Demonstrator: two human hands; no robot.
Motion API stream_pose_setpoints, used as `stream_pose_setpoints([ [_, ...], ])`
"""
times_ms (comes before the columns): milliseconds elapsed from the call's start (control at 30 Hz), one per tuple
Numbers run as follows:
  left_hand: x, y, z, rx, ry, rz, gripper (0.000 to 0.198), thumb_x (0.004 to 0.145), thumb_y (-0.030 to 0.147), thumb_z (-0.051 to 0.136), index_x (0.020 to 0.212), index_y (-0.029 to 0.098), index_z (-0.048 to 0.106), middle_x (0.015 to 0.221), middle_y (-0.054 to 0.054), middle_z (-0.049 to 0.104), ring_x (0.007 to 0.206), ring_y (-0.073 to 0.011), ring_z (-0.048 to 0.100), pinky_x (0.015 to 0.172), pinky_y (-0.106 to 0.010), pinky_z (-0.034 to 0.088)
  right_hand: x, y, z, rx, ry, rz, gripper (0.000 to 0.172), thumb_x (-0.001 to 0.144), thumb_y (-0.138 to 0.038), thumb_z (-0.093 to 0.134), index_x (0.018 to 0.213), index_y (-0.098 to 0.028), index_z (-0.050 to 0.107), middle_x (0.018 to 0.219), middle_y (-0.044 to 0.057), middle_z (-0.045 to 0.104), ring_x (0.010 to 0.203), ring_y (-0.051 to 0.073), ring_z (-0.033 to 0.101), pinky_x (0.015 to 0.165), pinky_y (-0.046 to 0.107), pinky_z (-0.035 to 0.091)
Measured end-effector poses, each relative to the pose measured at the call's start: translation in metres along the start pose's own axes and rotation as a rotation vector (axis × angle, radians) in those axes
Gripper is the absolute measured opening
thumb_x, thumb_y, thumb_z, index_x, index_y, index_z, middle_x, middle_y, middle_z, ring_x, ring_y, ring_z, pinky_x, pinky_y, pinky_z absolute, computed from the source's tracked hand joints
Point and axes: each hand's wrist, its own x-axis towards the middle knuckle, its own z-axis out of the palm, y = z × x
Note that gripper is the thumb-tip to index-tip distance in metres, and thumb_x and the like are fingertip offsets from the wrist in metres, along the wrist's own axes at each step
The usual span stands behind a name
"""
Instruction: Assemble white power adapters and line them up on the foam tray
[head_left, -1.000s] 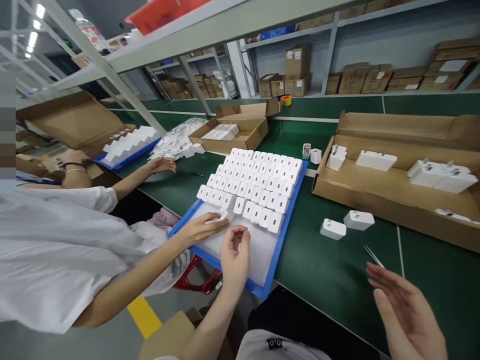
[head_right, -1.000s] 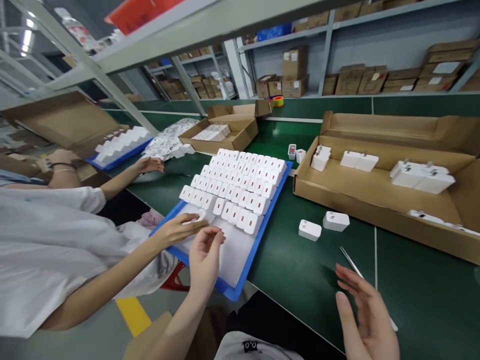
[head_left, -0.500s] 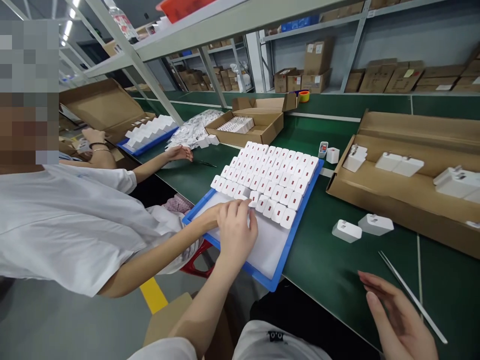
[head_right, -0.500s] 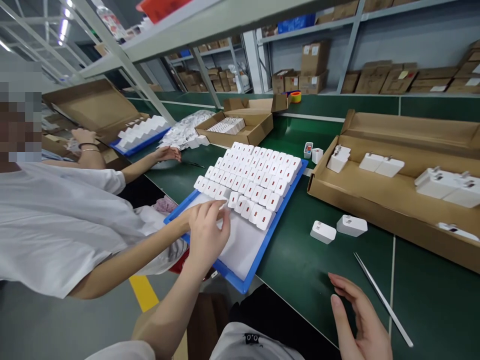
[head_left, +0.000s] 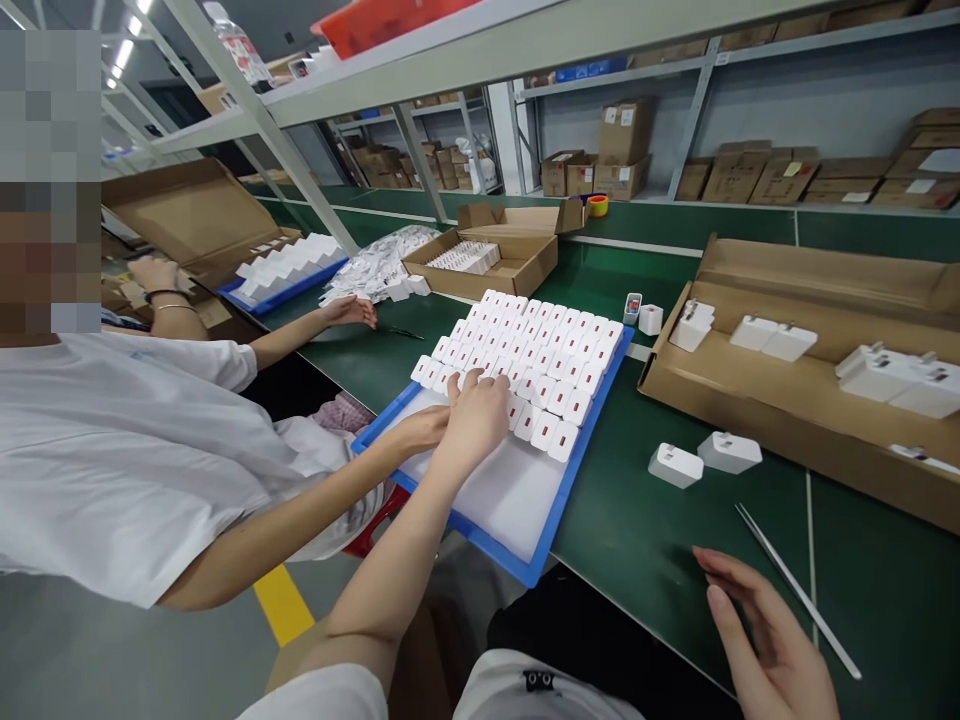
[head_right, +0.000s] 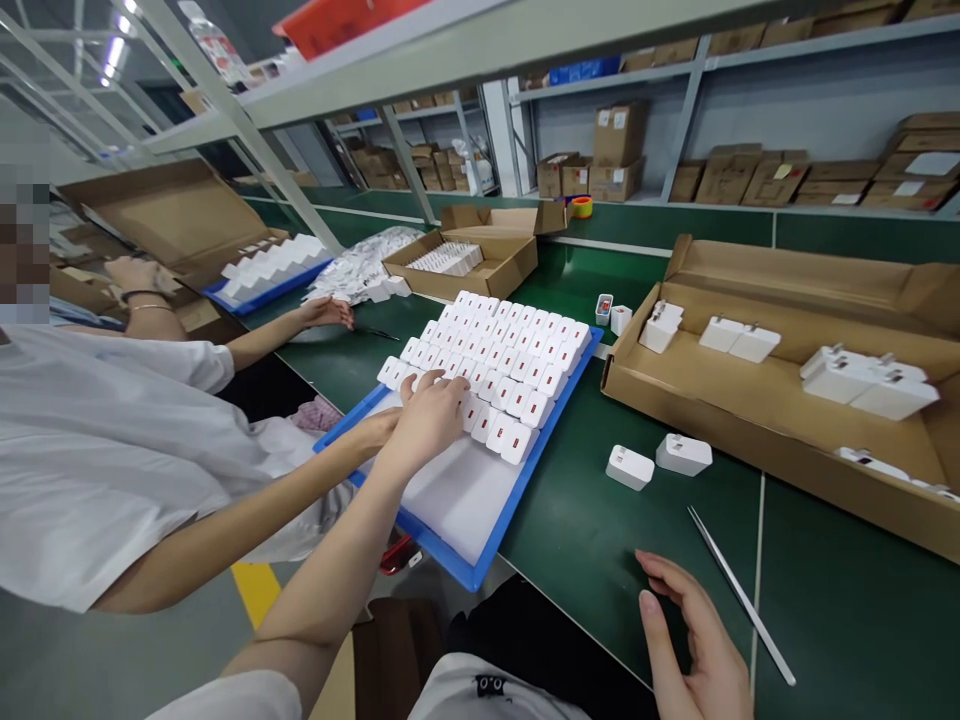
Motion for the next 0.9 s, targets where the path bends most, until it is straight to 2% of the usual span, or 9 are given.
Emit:
stream_pose_setpoints([
  [167,0.005,-0.008,-0.012,-0.027,0.028,0.028,0.036,0.079,0.003,0.044,0.102,0.017,0.069,0.094,-0.017,0.075,0.127,-0.0415,0.053,0.112,-0.068,0.022,0.001,0.004,0.003,-0.011,-0.018,-0.017,0.046,0.089,-0.062,0.061,0.122,-0.030,0.070,0.132,0.007,0.069,0.121,0.033,0.066,0.087,0.038,0.064],
  [267,-0.016,0.013,-0.026,-0.048,0.104,0.058,0.034,0.091,0.010,0.041,0.115,0.012,0.065,0.115,-0.022,0.070,0.128,-0.0417,0.051,0.111,-0.067,0.027,0.002,0.004,0.004,-0.034,-0.006,-0.042,0.045,0.091,-0.060,0.060,0.123,-0.030,0.070,0.131,0.007,0.070,0.119,0.032,0.067,0.080,0.033,0.065],
  [333,-0.040,0.036,-0.030,-0.094,0.122,0.136,0.031,0.097,0.018,0.041,0.119,0.015,0.062,0.117,-0.017,0.069,0.117,-0.0339,0.058,0.104,-0.054,0.042,0.002,0.002,0.004,-0.043,0.010,-0.071,0.044,0.091,-0.057,0.060,0.121,-0.028,0.071,0.129,0.008,0.071,0.117,0.032,0.069,0.077,0.030,0.064],
  [400,-0.067,0.062,-0.026,-0.245,0.104,0.377,0.026,0.098,0.018,0.043,0.115,0.016,0.062,0.109,-0.013,0.070,0.108,-0.0270,0.062,0.096,-0.044,0.049,0.004,0.002,0.002,-0.044,0.023,-0.106,0.043,0.091,-0.055,0.061,0.120,-0.026,0.071,0.127,0.009,0.072,0.113,0.031,0.070,0.075,0.029,0.064],
  [467,-0.090,0.084,-0.015,-0.365,-0.001,0.664,0.021,0.097,0.020,0.047,0.110,0.015,0.064,0.102,-0.011,0.070,0.100,-0.0241,0.064,0.091,-0.039,0.051,0.005,0.003,0.001,-0.048,0.024,-0.130,0.042,0.091,-0.054,0.062,0.119,-0.025,0.071,0.124,0.009,0.073,0.110,0.030,0.072,0.074,0.028,0.063],
  [533,-0.102,0.100,-0.002,-0.378,-0.052,0.766,0.020,0.097,0.023,0.051,0.105,0.012,0.065,0.102,-0.011,0.069,0.100,-0.0234,0.065,0.092,-0.038,0.051,0.007,0.006,0.000,-0.057,0.028,-0.145,0.040,0.092,-0.054,0.062,0.118,-0.026,0.071,0.123,0.008,0.073,0.109,0.030,0.072,0.075,0.029,0.063],
  [733,-0.083,0.121,0.012,-0.340,-0.014,0.951,0.024,0.098,0.024,0.049,0.096,0.010,0.069,0.098,-0.011,0.070,0.094,-0.0236,0.065,0.089,-0.038,0.050,0.007,0.004,-0.001,-0.056,0.054,-0.156,0.036,0.095,-0.049,0.060,0.119,-0.025,0.069,0.126,0.008,0.071,0.114,0.030,0.069,0.090,0.036,0.060],
  [800,-0.069,0.123,0.016,-0.362,0.031,0.944,0.023,0.098,0.022,0.048,0.092,0.012,0.068,0.090,-0.009,0.070,0.087,-0.0230,0.065,0.084,-0.037,0.051,0.008,-0.004,-0.004,-0.051,0.081,-0.148,0.032,0.097,-0.047,0.058,0.120,-0.027,0.067,0.127,0.007,0.070,0.116,0.028,0.067,0.097,0.039,0.057],
  [900,-0.052,0.124,0.029,-0.437,0.063,0.855,0.022,0.098,0.017,0.047,0.091,0.014,0.067,0.084,-0.008,0.070,0.082,-0.0217,0.065,0.079,-0.037,0.052,0.013,-0.018,-0.014,-0.110,0.158,-0.144,0.028,0.098,-0.044,0.058,0.120,-0.031,0.067,0.127,0.005,0.069,0.113,0.025,0.068,0.096,0.039,0.056],
])
